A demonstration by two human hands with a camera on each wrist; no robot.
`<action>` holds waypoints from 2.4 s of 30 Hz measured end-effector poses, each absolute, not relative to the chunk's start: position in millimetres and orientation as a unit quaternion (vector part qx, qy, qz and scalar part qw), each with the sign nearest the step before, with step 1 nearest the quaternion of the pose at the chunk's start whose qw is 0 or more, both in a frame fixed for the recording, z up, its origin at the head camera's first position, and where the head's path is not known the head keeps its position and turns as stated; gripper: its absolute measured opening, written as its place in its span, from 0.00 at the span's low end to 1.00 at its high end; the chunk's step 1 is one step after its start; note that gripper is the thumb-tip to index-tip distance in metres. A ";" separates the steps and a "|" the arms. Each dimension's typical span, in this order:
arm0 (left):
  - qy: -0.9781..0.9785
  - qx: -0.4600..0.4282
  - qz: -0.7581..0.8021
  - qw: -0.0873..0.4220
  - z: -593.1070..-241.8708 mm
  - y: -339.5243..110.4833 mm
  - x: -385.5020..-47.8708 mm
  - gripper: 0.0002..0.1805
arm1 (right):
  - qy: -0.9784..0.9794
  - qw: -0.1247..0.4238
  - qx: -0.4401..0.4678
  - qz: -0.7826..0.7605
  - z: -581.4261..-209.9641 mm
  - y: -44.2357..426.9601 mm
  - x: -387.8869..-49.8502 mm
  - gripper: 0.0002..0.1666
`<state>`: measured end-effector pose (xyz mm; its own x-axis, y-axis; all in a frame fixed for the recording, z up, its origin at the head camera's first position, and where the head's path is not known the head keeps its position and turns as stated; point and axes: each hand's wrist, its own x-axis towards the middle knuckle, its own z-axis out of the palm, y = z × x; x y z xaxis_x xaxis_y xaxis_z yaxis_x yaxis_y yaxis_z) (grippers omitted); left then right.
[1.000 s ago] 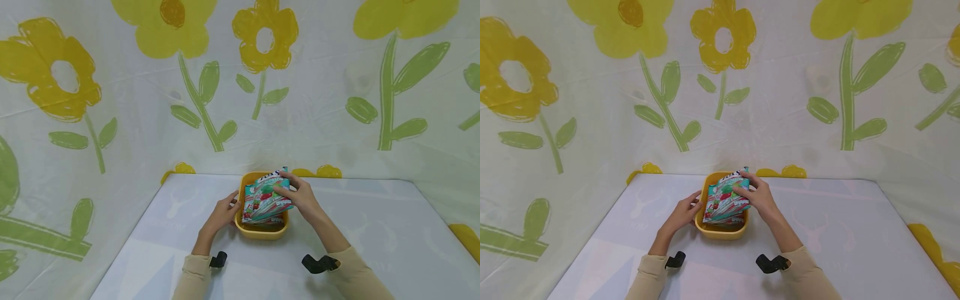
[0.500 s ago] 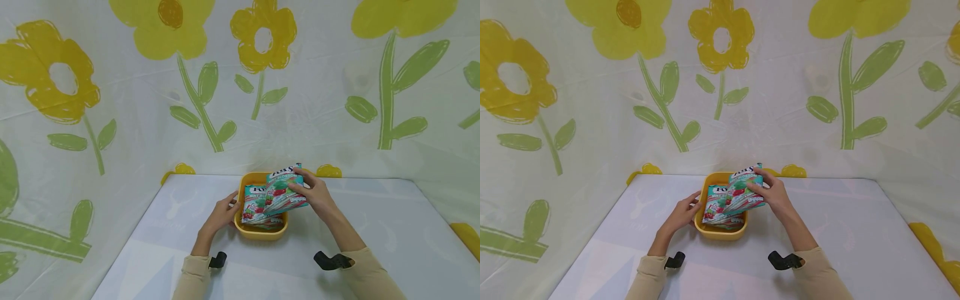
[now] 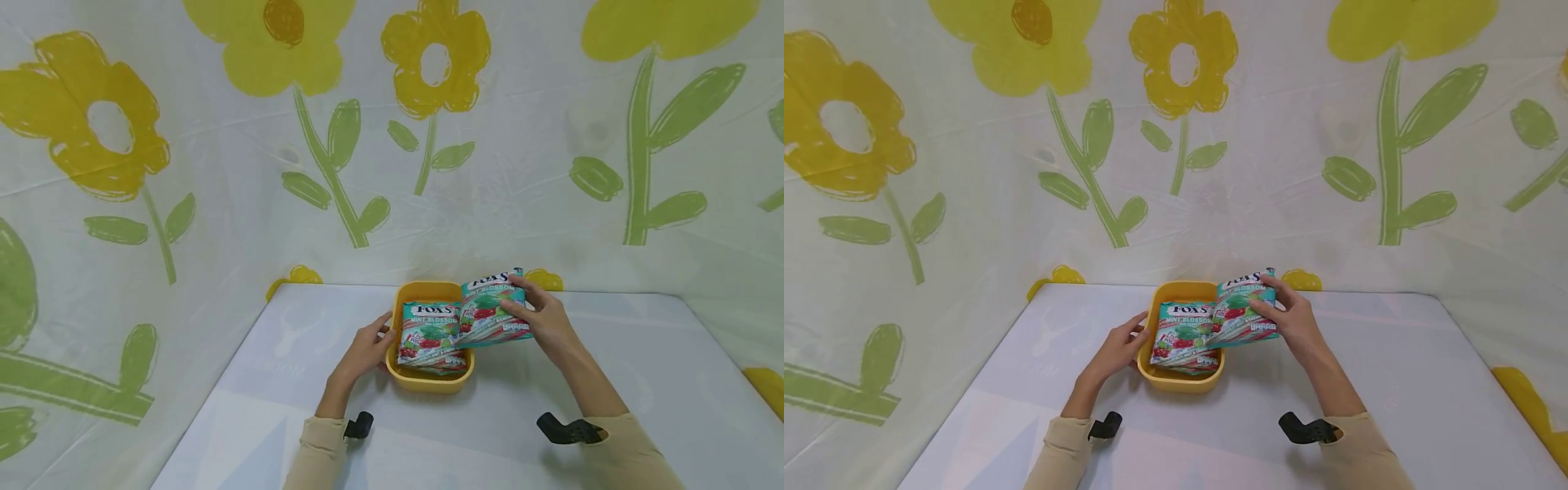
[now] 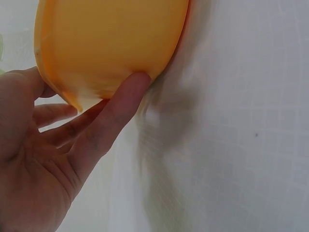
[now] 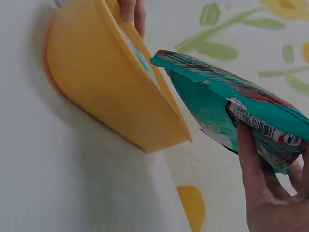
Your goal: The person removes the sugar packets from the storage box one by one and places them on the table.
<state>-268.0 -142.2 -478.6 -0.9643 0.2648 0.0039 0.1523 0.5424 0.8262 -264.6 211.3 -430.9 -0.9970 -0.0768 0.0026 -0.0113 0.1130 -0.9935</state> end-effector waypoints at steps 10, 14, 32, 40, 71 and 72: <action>0.871 0.128 0.470 0.065 -477.8 -143.7 -269.2 0.30 | 0.715 0.030 -0.014 -0.698 -433.7 234.6 -262.6 0.40; 0.870 0.129 0.471 0.064 -478.7 -144.0 -269.6 0.29 | 0.717 0.027 -0.012 -0.696 -435.0 242.6 -262.0 0.40; 0.865 0.109 0.488 0.047 -477.6 -142.1 -269.8 0.29 | 0.791 0.021 -0.022 -0.611 -451.5 246.6 -270.6 0.43; 0.849 0.097 0.516 0.064 -477.2 -142.3 -268.1 0.29 | 0.803 0.031 -0.023 -0.595 -458.1 242.6 -273.4 0.45; 0.846 0.118 0.515 0.072 -475.2 -143.0 -268.1 0.29 | 0.845 0.047 -0.014 -0.533 -471.1 230.7 -283.9 0.50; 0.846 0.118 0.515 0.071 -475.1 -143.0 -268.1 0.29 | 0.850 0.045 -0.015 -0.525 -471.9 230.5 -284.4 0.50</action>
<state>-268.1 -143.0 -475.1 -0.9621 0.2726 0.0017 0.1267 0.4419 0.8881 -284.4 230.5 -471.9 -0.9955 -0.0724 -0.0611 0.0222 0.4490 -0.8933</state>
